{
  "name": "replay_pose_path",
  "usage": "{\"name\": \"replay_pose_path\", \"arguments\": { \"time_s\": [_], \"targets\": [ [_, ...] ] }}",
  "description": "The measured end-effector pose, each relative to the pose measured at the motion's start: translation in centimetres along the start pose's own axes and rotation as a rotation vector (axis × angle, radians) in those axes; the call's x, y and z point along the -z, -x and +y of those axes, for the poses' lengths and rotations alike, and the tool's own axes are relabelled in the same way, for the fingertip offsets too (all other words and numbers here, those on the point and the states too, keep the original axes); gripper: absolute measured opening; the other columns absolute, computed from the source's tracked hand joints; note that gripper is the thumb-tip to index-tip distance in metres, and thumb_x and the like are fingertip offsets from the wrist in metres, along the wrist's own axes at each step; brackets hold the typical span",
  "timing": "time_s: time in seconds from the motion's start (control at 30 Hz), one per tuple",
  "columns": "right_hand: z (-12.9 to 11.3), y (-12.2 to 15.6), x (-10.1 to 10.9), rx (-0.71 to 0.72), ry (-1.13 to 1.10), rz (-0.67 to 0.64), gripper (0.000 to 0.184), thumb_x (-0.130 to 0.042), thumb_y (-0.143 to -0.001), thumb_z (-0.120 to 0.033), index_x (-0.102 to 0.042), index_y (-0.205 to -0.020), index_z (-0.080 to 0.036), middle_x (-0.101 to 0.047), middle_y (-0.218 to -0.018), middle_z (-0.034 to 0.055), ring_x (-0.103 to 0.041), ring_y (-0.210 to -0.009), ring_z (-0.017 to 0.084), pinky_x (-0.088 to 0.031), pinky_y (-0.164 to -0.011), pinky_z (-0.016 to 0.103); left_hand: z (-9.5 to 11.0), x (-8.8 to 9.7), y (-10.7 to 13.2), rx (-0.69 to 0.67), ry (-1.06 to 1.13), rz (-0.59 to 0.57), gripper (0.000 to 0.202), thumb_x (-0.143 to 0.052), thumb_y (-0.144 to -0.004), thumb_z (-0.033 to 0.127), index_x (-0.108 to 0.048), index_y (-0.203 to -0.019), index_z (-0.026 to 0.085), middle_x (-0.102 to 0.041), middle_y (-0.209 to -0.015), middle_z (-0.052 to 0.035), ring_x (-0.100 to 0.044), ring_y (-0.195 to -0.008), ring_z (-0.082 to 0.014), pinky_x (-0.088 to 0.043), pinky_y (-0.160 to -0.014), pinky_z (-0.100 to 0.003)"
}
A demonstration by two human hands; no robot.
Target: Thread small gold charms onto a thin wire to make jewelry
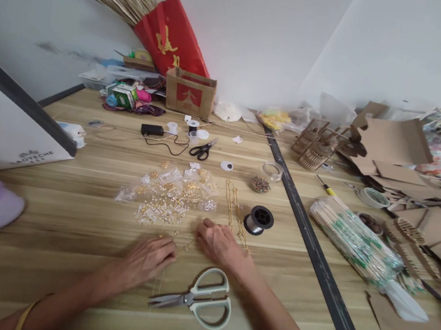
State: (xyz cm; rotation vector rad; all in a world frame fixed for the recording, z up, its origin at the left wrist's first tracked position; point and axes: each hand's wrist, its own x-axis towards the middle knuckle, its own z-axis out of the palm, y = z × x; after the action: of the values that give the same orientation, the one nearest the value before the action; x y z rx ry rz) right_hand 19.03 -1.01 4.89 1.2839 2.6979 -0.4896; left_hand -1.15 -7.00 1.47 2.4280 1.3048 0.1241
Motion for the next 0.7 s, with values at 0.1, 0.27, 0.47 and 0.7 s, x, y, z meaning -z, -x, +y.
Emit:
{"name": "replay_pose_path", "arguments": {
  "time_s": [0.1, 0.27, 0.47, 0.7],
  "targets": [
    [0.1, 0.0, -0.1, 0.005, -0.006, 0.029, 0.017, -0.040, -0.093, -0.020, -0.056, -0.090, -0.016, -0.060, -0.093, 0.0060, -0.059, -0.077, 0.014, -0.028, -0.058, 0.024, 0.0, 0.1, 0.3, 0.044, -0.014, -0.007, 0.024, -0.036, -0.094, 0.021, -0.058, -0.084, 0.017, -0.061, -0.086, -0.0054, -0.058, -0.081, -0.0184, -0.042, -0.073, -0.029],
    [0.5, 0.0, -0.3, -0.051, -0.018, 0.093, 0.018, -0.040, -0.094, -0.022, -0.055, -0.087, -0.016, -0.060, -0.088, 0.0045, -0.057, -0.071, 0.012, -0.025, -0.056, 0.025, -0.5, 0.6, 0.9, 0.083, -0.013, 0.011, 0.020, -0.039, -0.092, 0.022, -0.058, -0.085, 0.018, -0.061, -0.087, -0.0044, -0.058, -0.081, -0.0178, -0.042, -0.073, -0.029],
    [0.4, -0.2, -0.8, -0.054, -0.028, 0.152, 0.016, -0.040, -0.094, -0.022, -0.054, -0.088, -0.018, -0.059, -0.088, 0.0025, -0.057, -0.073, 0.012, -0.024, -0.057, 0.024, -1.6, 1.1, 1.4, 0.164, 0.069, 0.096, 0.011, -0.048, -0.087, 0.016, -0.057, -0.081, 0.017, -0.060, -0.088, -0.0034, -0.058, -0.081, -0.0171, -0.045, -0.073, -0.029],
    [0.0, -0.8, -2.2, -0.074, -0.053, 0.236, 0.015, -0.042, -0.094, -0.024, -0.053, -0.087, -0.017, -0.059, -0.087, 0.0026, -0.058, -0.074, 0.013, -0.028, -0.061, 0.024, -1.6, 0.4, 1.2, -0.043, 0.044, 0.260, 0.014, -0.056, -0.082, 0.012, -0.059, -0.095, 0.017, -0.057, -0.111, -0.0073, -0.053, -0.105, -0.0207, -0.046, -0.090, -0.036]
  ]
}}
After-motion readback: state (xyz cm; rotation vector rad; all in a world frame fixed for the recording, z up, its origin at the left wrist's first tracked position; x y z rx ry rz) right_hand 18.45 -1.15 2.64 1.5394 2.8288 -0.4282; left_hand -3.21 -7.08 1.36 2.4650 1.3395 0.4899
